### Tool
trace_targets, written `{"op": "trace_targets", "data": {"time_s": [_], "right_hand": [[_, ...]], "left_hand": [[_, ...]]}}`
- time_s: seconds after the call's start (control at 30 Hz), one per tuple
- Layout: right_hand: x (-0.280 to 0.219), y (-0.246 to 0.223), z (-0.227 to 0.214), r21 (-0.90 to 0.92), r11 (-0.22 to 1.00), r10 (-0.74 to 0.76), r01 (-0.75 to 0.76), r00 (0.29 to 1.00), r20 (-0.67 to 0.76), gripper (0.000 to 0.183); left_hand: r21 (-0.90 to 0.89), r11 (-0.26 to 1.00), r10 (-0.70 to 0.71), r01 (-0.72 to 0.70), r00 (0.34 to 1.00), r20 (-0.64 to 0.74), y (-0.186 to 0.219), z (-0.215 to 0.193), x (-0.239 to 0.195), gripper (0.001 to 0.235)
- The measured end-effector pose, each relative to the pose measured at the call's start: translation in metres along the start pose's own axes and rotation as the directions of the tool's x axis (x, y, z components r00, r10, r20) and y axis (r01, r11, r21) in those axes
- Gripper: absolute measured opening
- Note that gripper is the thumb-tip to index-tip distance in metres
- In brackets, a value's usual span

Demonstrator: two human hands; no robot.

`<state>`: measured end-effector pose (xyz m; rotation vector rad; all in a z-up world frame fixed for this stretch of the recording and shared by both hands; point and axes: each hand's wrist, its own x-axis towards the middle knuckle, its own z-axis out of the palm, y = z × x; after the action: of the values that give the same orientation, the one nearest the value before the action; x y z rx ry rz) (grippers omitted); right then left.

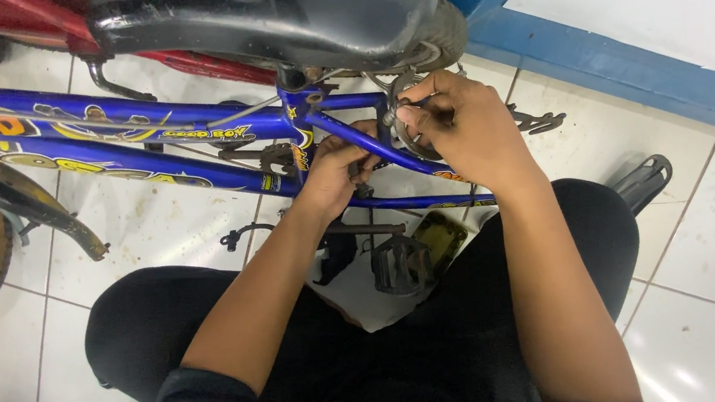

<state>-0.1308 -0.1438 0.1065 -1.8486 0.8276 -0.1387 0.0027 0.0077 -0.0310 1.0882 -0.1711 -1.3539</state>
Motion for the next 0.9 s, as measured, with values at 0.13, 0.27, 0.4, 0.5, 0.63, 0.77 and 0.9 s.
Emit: {"op": "trace_targets", "data": {"time_s": [0.13, 0.27, 0.4, 0.5, 0.63, 0.77, 0.9], "right_hand": [[0.001, -0.001, 0.001, -0.008, 1.000, -0.001, 0.001, 1.000, -0.007, 0.020], [-0.001, -0.003, 0.001, -0.011, 1.000, 0.014, -0.015, 1.000, -0.001, 0.020], [-0.002, -0.003, 0.000, -0.008, 1.000, 0.030, -0.030, 1.000, 0.005, 0.020], [-0.001, -0.004, 0.001, -0.020, 0.999, 0.029, -0.029, 1.000, -0.012, 0.020], [-0.002, -0.005, 0.001, -0.012, 0.999, 0.029, -0.029, 1.000, -0.007, 0.021], [-0.003, -0.007, -0.001, 0.005, 0.999, 0.040, -0.040, 0.999, -0.009, 0.020], [-0.002, -0.010, -0.001, 0.055, 0.995, 0.082, -0.082, 0.997, -0.001, 0.020]], "left_hand": [[-0.049, 0.995, -0.093, 0.092, 0.996, -0.017, 0.025, 0.027, -0.009, 0.035], [0.007, 1.000, -0.029, 0.029, 1.000, 0.000, -0.006, -0.003, 0.007, 0.019], [0.003, 1.000, -0.011, 0.011, 1.000, 0.025, -0.001, -0.003, 0.004, 0.010], [-0.032, 0.995, -0.097, 0.096, 0.995, -0.037, 0.015, 0.019, -0.005, 0.035], [-0.039, 0.984, -0.173, 0.172, 0.985, -0.016, 0.010, 0.015, -0.003, 0.038], [-0.080, 0.988, -0.137, 0.133, 0.990, -0.044, 0.012, 0.018, -0.002, 0.033], [-0.098, 0.990, -0.108, 0.102, 0.993, -0.057, 0.010, 0.018, -0.004, 0.028]]}}
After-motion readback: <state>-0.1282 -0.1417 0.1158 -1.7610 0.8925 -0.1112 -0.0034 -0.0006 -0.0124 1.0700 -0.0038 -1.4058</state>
